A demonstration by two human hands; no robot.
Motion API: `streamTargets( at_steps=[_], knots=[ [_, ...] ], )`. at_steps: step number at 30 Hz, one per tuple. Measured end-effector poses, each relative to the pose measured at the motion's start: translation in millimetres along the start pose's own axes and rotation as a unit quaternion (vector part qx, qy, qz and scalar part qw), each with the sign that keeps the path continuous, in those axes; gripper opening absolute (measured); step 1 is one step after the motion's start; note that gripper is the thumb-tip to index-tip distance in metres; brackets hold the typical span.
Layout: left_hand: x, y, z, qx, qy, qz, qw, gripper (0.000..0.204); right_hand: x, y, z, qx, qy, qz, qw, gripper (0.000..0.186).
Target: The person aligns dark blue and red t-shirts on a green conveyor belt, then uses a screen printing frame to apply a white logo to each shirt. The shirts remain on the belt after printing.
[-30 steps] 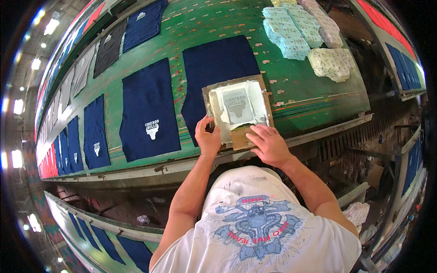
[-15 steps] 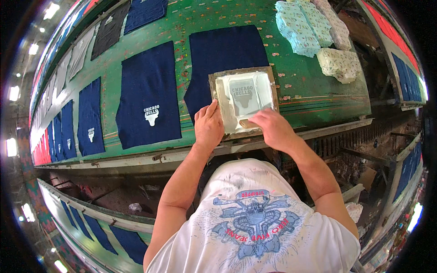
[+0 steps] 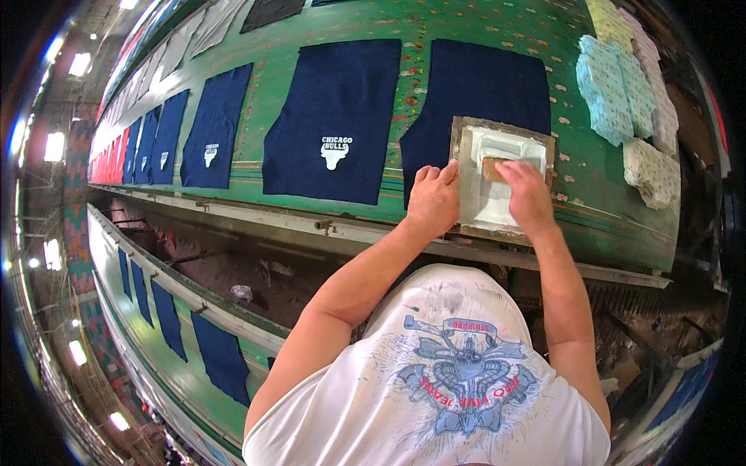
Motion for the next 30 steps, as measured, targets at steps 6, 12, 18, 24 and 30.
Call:
streamTargets(
  at_steps=[6, 12, 18, 24, 30],
  knots=[
    [2, 1, 1, -0.001, 0.015, -0.014, 1.000, 0.039, -7, 47, 26, 0.003, 0.017, 0.005, 1.000, 0.050],
    [4, 4, -1, -0.002, -0.010, -0.012, 1.000, 0.036, -1, 29, 20, -0.007, 0.014, -0.019, 1.000, 0.046],
    [-2, 4, 3, 0.017, 0.000, 0.016, 1.000, 0.042, 2, -25, -22, -0.014, -0.017, -0.056, 0.998, 0.045],
    [-6, -2, 0, 0.004, -0.029, 0.061, 0.998, 0.038, -6, -71, -53, -0.006, 0.005, -0.064, 0.998, 0.050],
    [0, -12, -14, -0.103, -0.216, 0.131, 0.962, 0.047, -10, -82, -64, -0.005, 0.026, -0.119, 0.992, 0.047]
  ],
)
Point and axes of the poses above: each hand's wrist, its own y-axis towards the middle knuckle, its own x-axis out of the palm, z = x × y, the point moved 9 cm from there along y, towards the middle knuckle, and after that the axes turned 3 degrees about z, right-handed, at the moved point
